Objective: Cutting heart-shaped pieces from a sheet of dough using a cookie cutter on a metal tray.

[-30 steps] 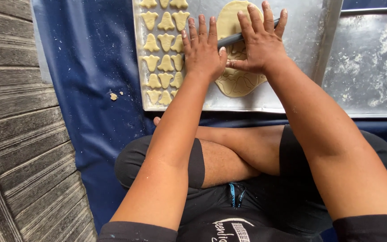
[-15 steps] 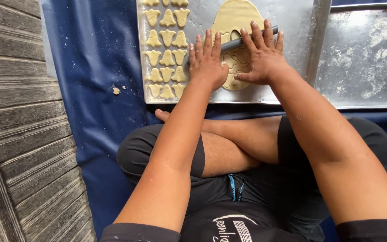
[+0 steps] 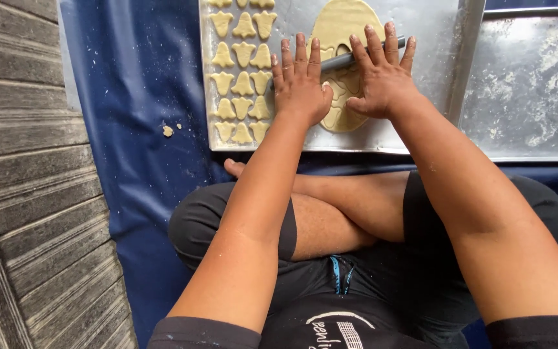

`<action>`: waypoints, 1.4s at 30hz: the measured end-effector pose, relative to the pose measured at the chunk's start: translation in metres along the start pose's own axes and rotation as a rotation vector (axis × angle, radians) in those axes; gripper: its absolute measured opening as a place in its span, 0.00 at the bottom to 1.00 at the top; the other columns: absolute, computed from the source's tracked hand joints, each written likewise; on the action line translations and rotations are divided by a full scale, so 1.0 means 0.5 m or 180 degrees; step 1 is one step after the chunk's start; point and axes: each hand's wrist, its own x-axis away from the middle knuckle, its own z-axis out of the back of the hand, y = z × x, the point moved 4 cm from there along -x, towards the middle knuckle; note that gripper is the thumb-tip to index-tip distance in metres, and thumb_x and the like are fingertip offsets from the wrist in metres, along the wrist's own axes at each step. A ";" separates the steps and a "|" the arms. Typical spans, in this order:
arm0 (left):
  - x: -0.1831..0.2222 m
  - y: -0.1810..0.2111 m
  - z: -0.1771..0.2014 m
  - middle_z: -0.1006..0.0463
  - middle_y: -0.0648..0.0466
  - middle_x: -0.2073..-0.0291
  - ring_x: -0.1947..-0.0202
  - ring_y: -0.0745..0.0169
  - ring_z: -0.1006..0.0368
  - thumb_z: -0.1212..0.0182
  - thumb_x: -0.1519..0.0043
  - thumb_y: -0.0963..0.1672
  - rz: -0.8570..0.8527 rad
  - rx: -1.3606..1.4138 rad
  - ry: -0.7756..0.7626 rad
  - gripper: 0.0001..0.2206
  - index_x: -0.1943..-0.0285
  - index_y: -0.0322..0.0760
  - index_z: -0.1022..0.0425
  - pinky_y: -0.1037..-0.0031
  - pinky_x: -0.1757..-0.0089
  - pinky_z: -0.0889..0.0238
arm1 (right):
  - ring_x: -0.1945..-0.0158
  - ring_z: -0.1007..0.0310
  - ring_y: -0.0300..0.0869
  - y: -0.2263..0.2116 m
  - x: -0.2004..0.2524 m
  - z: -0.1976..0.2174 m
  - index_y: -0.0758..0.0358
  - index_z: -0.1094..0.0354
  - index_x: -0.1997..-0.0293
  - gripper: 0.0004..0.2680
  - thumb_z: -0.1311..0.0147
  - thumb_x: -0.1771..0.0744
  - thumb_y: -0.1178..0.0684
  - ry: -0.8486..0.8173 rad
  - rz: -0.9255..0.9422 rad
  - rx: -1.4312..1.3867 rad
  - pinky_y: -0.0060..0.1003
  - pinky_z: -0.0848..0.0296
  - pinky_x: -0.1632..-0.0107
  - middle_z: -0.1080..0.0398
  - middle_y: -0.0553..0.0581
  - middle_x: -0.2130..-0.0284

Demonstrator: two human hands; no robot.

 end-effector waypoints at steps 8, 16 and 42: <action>-0.064 -0.021 0.031 0.71 0.38 0.21 0.24 0.32 0.83 0.53 0.30 0.55 0.0158 -0.0006 0.0128 0.38 0.17 0.40 0.66 0.43 0.32 0.84 | 0.24 0.89 0.60 0.018 -0.071 0.013 0.62 0.60 0.20 0.45 0.47 0.48 0.43 0.0105 0.0134 -0.0104 0.78 0.89 0.38 0.65 0.71 0.22; -0.067 -0.024 0.039 0.72 0.37 0.21 0.24 0.32 0.82 0.53 0.29 0.56 0.0134 -0.0023 0.0162 0.37 0.16 0.40 0.66 0.41 0.32 0.85 | 0.25 0.88 0.62 0.017 -0.074 0.010 0.62 0.60 0.20 0.45 0.44 0.47 0.43 0.0099 0.0049 0.0001 0.79 0.87 0.37 0.65 0.69 0.22; 0.003 -0.020 -0.087 0.64 0.35 0.23 0.23 0.26 0.72 0.35 0.38 0.48 -0.0830 0.0246 0.1704 0.18 0.47 0.34 0.33 0.32 0.32 0.60 | 0.22 0.72 0.62 0.010 0.066 0.050 0.65 0.64 0.21 0.36 0.57 0.40 0.47 0.0802 -0.0153 -0.0321 0.63 0.81 0.29 0.59 0.72 0.23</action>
